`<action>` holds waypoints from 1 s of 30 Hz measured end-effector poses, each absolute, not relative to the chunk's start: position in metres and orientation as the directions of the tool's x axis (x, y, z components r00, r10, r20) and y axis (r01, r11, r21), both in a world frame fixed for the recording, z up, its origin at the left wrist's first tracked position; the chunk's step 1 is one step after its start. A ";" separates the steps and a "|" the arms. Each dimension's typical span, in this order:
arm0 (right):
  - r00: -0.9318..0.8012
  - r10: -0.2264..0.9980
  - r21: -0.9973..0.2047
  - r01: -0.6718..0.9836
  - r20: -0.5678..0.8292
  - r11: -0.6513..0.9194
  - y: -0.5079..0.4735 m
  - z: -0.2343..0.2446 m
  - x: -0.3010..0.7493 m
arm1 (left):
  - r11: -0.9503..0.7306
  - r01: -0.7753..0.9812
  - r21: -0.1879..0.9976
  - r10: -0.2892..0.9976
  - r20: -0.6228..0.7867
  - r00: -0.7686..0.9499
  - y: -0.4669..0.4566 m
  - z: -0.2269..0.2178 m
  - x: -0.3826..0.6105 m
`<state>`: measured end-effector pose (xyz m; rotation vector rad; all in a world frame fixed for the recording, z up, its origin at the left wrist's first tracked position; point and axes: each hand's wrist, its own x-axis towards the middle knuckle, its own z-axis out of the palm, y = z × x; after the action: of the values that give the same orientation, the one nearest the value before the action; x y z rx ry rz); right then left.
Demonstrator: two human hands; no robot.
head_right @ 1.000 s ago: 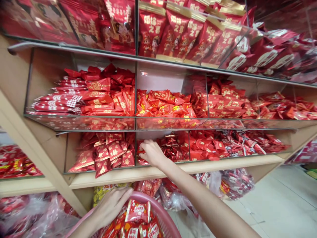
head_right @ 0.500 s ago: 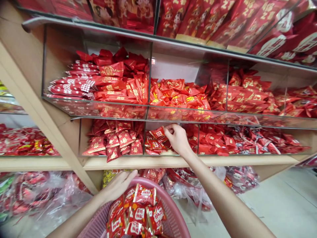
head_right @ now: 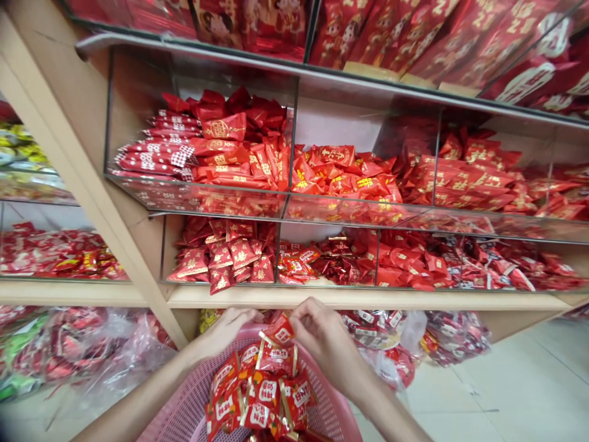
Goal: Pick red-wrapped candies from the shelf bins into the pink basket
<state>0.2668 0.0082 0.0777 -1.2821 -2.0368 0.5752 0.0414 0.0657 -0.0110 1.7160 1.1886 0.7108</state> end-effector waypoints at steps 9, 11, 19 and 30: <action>-0.580 0.698 0.141 0.802 0.421 0.581 0.008 0.052 0.194 | 0.144 0.002 0.990 0.909 -0.133 0.394 0.068 -0.009 0.044; -0.618 0.687 0.208 0.782 0.381 0.588 0.006 0.049 0.183 | 0.184 -0.028 0.983 0.904 -0.158 0.397 0.068 -0.005 0.042; -0.696 0.693 0.184 0.718 0.188 0.671 -0.007 0.024 0.148 | 0.312 -0.022 0.950 0.863 -0.273 0.426 0.074 -0.009 0.033; -0.699 0.708 0.142 0.714 0.096 0.686 -0.006 -0.014 0.118 | 0.316 -0.008 0.949 0.869 -0.286 0.405 0.071 -0.003 0.036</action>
<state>0.1182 -0.0057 -0.0137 -1.2041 -2.8535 -0.2625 0.0357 0.0712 -0.0027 1.0962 0.9886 0.7222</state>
